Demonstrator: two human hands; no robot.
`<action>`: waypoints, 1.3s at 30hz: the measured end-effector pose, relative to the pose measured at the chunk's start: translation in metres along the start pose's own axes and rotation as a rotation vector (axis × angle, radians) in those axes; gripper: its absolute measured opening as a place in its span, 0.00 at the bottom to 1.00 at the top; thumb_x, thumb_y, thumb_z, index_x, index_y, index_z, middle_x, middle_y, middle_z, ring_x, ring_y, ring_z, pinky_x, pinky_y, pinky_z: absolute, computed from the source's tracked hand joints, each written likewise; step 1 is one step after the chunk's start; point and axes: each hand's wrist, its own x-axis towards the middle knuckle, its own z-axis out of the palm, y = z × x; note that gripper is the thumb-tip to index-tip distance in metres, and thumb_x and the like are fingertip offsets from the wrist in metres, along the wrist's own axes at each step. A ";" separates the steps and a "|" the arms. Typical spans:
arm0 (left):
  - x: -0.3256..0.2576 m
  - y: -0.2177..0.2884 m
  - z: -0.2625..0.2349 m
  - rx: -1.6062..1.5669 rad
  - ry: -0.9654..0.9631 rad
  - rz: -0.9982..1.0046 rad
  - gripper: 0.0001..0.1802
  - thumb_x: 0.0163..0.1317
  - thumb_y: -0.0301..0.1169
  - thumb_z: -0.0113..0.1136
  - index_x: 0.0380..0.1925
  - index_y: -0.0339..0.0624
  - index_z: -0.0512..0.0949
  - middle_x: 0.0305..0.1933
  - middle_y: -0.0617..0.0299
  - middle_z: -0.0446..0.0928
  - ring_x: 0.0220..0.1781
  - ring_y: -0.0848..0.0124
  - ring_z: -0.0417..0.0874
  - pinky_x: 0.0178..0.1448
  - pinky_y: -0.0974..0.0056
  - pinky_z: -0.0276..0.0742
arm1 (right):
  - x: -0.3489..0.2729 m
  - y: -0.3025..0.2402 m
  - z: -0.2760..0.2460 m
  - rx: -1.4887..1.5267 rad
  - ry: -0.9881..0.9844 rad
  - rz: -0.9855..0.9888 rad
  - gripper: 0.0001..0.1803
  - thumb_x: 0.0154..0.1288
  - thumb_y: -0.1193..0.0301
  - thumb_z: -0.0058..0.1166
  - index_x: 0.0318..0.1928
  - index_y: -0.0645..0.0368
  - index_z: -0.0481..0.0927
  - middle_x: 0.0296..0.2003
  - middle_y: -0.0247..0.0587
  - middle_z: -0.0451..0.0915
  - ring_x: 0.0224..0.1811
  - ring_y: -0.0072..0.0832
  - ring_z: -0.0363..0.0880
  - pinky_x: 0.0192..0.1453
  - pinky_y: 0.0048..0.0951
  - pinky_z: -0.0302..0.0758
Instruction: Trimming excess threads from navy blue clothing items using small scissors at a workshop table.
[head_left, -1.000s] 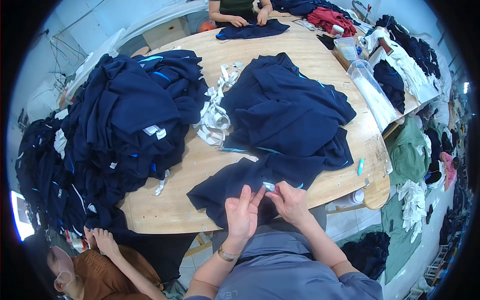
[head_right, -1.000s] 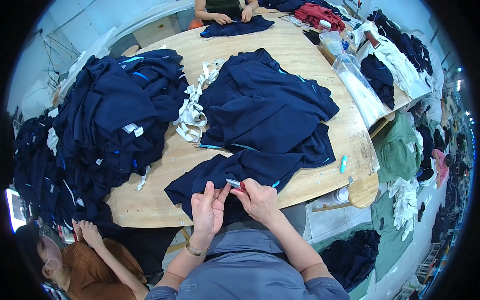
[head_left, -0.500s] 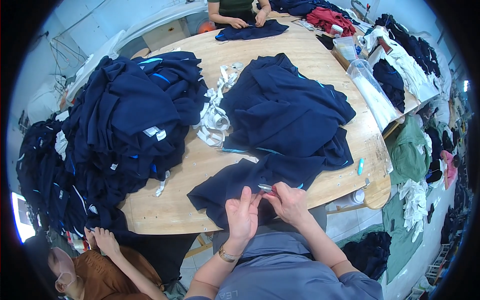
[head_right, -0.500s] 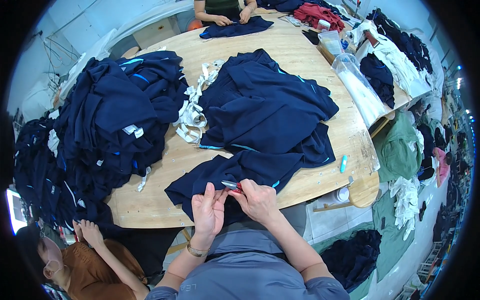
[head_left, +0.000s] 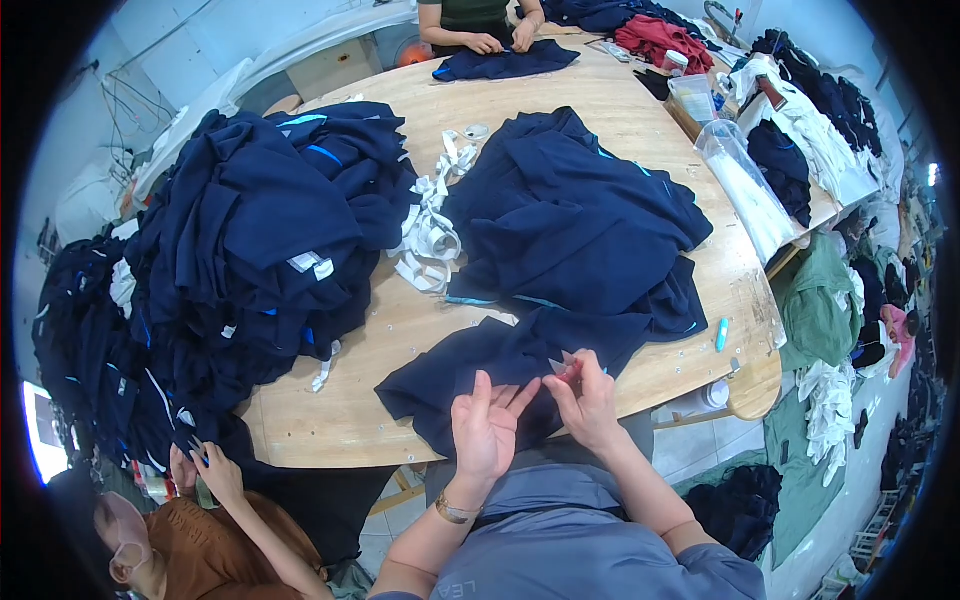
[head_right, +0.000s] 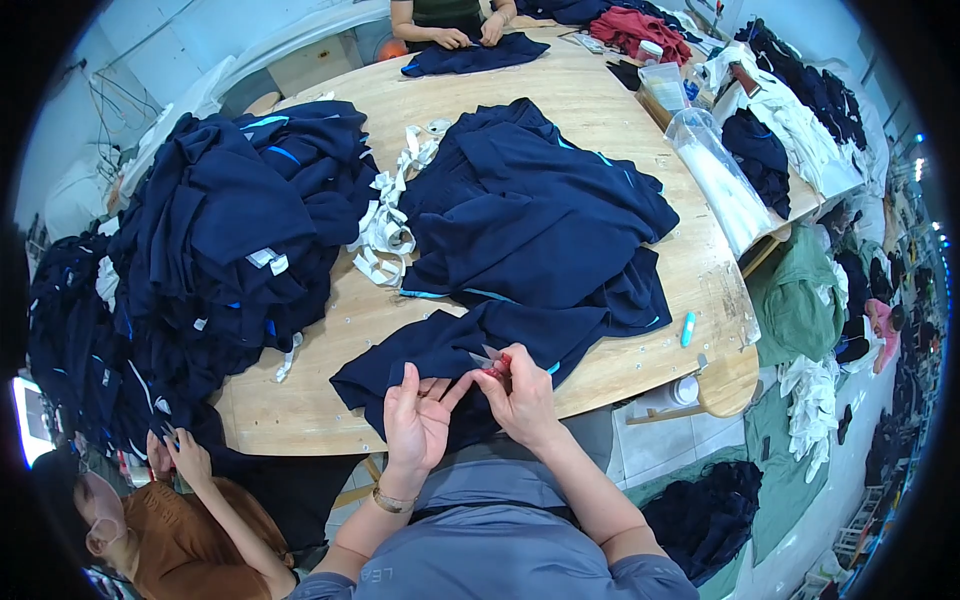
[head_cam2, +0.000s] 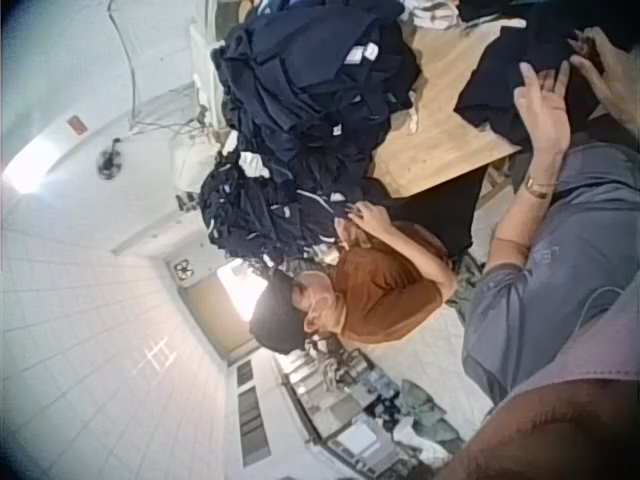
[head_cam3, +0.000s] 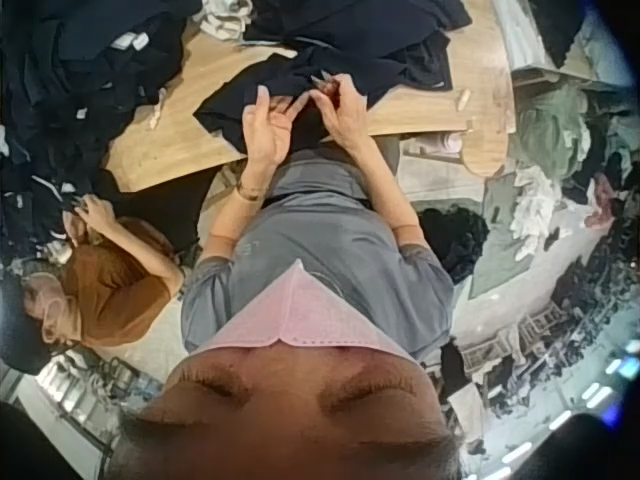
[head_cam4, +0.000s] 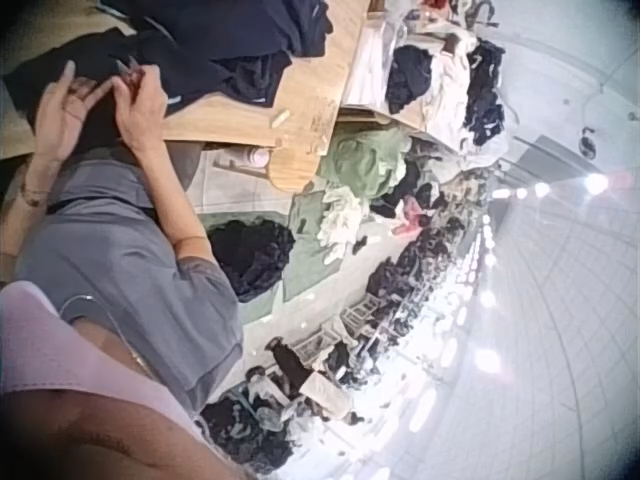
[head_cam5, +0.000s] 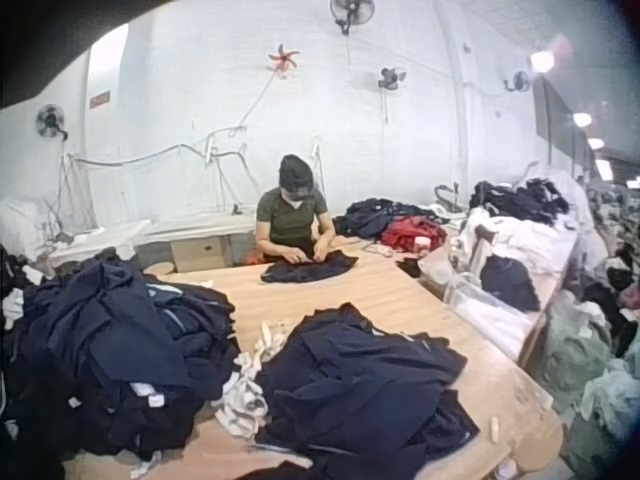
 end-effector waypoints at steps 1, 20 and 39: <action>0.000 0.000 -0.003 -0.057 -0.014 -0.027 0.16 0.70 0.34 0.44 0.30 0.35 0.76 0.37 0.55 0.79 0.43 0.65 0.80 0.59 0.52 0.73 | 0.002 0.001 0.001 0.000 0.001 0.000 0.15 0.56 0.70 0.62 0.34 0.60 0.67 0.23 0.43 0.73 0.19 0.32 0.73 0.23 0.24 0.69; 0.032 0.035 -0.010 1.362 -0.315 0.372 0.24 0.58 0.33 0.61 0.54 0.36 0.71 0.57 0.47 0.72 0.62 0.58 0.69 0.64 0.60 0.63 | 0.031 0.000 -0.003 0.981 -0.205 0.242 0.11 0.63 0.82 0.46 0.35 0.54 0.60 0.28 0.26 0.61 0.31 0.12 0.61 0.36 0.13 0.60; 0.036 0.036 -0.012 0.383 -0.197 -0.027 0.04 0.68 0.29 0.48 0.35 0.43 0.72 0.33 0.73 0.70 0.36 0.85 0.67 0.44 0.77 0.62 | 0.031 -0.007 -0.020 -0.132 -0.203 -0.106 0.20 0.57 0.57 0.60 0.26 0.59 0.69 0.16 0.41 0.70 0.17 0.37 0.71 0.23 0.30 0.66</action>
